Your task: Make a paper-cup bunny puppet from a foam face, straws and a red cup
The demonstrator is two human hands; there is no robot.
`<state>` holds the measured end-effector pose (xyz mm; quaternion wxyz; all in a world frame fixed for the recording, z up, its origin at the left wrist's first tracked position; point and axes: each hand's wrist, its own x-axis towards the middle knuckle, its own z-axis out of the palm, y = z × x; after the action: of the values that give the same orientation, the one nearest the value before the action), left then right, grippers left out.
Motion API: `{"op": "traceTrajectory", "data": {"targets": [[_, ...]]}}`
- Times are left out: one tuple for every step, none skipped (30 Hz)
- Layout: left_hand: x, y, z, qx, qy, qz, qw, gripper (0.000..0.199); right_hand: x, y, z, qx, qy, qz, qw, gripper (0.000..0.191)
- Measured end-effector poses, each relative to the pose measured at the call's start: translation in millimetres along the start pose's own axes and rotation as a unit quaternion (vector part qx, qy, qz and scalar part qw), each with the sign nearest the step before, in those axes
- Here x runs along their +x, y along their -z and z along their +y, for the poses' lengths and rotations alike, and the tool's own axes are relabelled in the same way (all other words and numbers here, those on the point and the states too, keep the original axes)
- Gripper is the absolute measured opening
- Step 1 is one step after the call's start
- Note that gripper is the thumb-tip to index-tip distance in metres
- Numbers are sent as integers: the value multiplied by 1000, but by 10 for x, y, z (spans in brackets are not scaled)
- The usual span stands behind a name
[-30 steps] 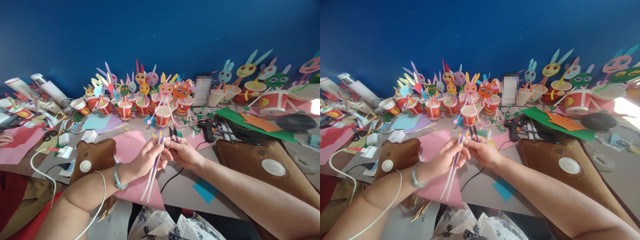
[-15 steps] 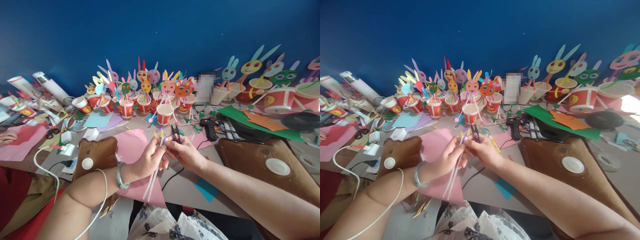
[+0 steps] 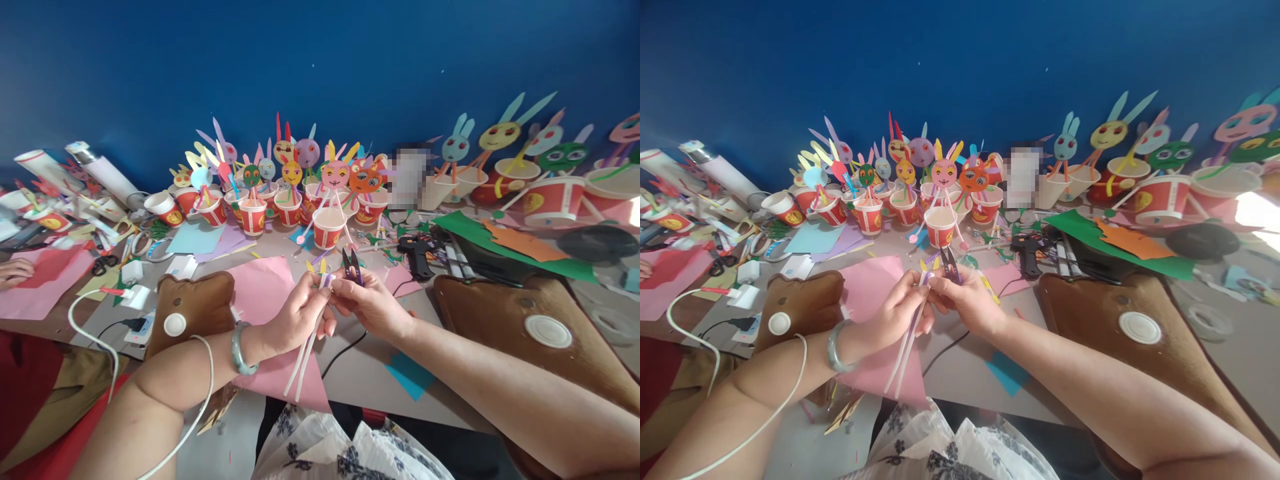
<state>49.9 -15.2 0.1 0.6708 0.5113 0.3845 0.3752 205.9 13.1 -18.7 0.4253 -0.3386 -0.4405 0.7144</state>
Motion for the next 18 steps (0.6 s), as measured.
{"op": "traceTrajectory", "data": {"targets": [[1,-1,-2,-1,-1,0,1000,41,1,5,2,0,3,1,1000,30],[2,-3,-7,-2,-2,0,1000,41,1,10,5,-4,4,1,1000,31],[6,-4,-14,-4,0,-2,1000,41,1,17,7,-9,0,0,1000,32],[10,-3,-22,-6,1,-4,1000,41,0,23,8,-13,-5,-6,1000,32],[16,1,-30,-9,1,-7,1000,41,0,28,7,-15,-10,-14,1000,32],[24,9,-37,-11,0,-9,1000,40,0,30,3,-16,-13,-23,1000,32],[33,20,-41,-11,-2,-11,1000,40,2,30,-4,-16,-12,-28,999,32],[42,35,-43,-9,-5,-11,1000,39,5,28,-12,-16,-7,-29,999,32],[51,53,-42,-5,-8,-9,1000,39,9,25,-21,-16,0,-29,999,32],[61,73,-40,1,-11,-4,1000,39,15,22,-30,-16,7,-26,1000,33],[70,94,-35,7,-14,4,1000,38,20,20,-36,-19,13,-21,1000,32],[79,113,-30,12,-17,11,1000,38,26,21,-41,-26,17,-16,999,32],[87,129,-25,15,-19,18,1000,38,30,25,-43,-36,22,-11,999,32],[95,142,-21,15,-19,25,999,37,32,32,-42,-50,28,-5,998,31],[103,151,-16,11,-17,31,999,37,33,42,-40,-65,36,1,997,31],[111,156,-12,2,-14,36,999,37,32,54,-37,-80,48,5,996,30],[118,158,-7,-10,-11,42,999,36,30,65,-33,-94,64,10,993,30],[125,159,0,-23,-10,50,998,36,27,76,-30,-110,84,21,990,30]]}}
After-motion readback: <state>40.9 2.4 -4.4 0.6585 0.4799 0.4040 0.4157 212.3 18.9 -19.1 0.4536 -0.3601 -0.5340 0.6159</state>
